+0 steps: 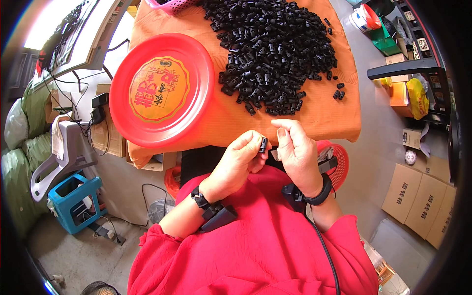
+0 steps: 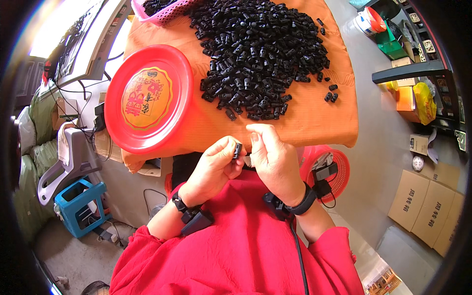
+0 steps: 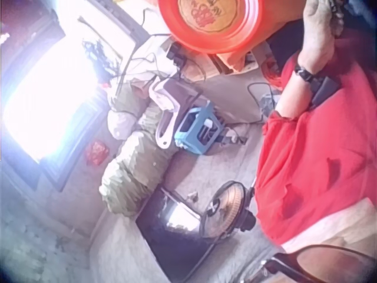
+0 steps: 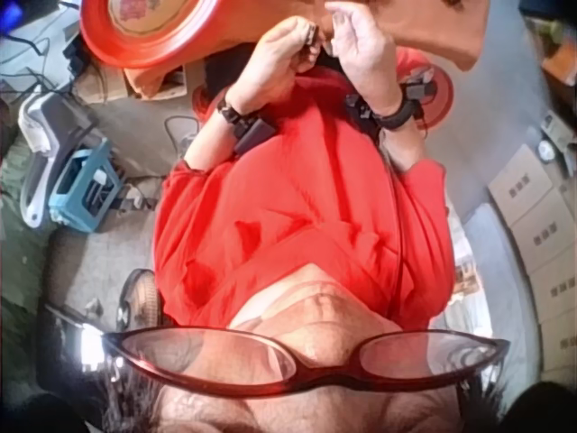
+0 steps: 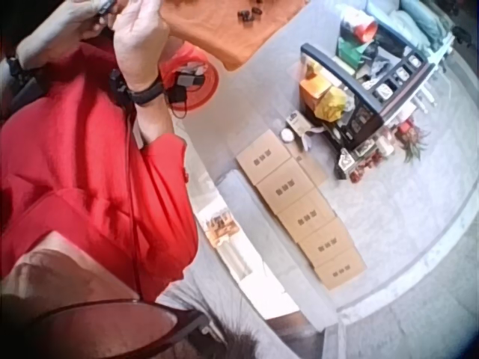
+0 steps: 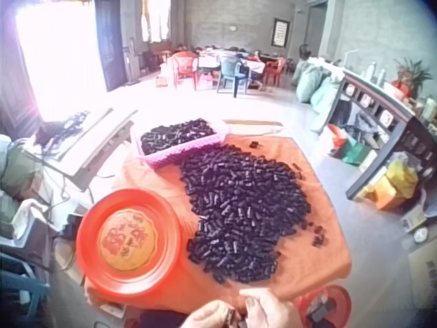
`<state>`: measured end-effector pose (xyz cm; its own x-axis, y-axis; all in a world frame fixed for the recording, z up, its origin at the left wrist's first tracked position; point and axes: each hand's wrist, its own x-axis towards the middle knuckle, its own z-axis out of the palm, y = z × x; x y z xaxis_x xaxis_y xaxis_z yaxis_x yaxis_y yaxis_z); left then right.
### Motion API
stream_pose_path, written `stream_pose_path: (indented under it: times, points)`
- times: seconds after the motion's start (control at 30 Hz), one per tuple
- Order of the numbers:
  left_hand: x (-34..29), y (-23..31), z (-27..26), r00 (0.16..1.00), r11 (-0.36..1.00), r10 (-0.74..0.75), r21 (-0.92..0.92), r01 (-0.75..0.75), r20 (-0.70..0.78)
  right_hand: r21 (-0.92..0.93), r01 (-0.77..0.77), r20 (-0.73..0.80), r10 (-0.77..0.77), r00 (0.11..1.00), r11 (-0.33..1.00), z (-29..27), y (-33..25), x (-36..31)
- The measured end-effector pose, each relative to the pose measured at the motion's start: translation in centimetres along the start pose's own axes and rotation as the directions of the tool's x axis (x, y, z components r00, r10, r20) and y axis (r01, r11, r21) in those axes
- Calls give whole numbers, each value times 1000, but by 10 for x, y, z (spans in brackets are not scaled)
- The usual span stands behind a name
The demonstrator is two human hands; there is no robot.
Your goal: Sorting and inspecting small black plastic components on a table.
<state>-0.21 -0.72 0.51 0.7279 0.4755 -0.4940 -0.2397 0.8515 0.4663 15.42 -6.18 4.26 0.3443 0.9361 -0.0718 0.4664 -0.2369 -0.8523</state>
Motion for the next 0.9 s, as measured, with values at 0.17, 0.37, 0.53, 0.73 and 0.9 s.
stream_pose_path:
  times: [0.17,0.37,0.53,0.73,0.9]
  points:
    - [1,-2,-8,997,1000,11,-15,-10,72,68,85,106,-92,990,994,-1,-4,-5]
    - [2,-1,-4,998,994,-39,-96,45,55,110,80,185,-99,978,991,1,-1,-5]
    - [-1,2,-4,994,994,-43,-96,53,104,86,74,115,-84,990,993,7,1,-7]
    - [-3,0,5,999,999,-32,-37,32,22,-126,131,-13,-134,991,983,10,3,-2]
    - [-3,-3,5,1000,998,-30,-57,29,-3,-198,153,-49,-166,985,968,12,0,-1]
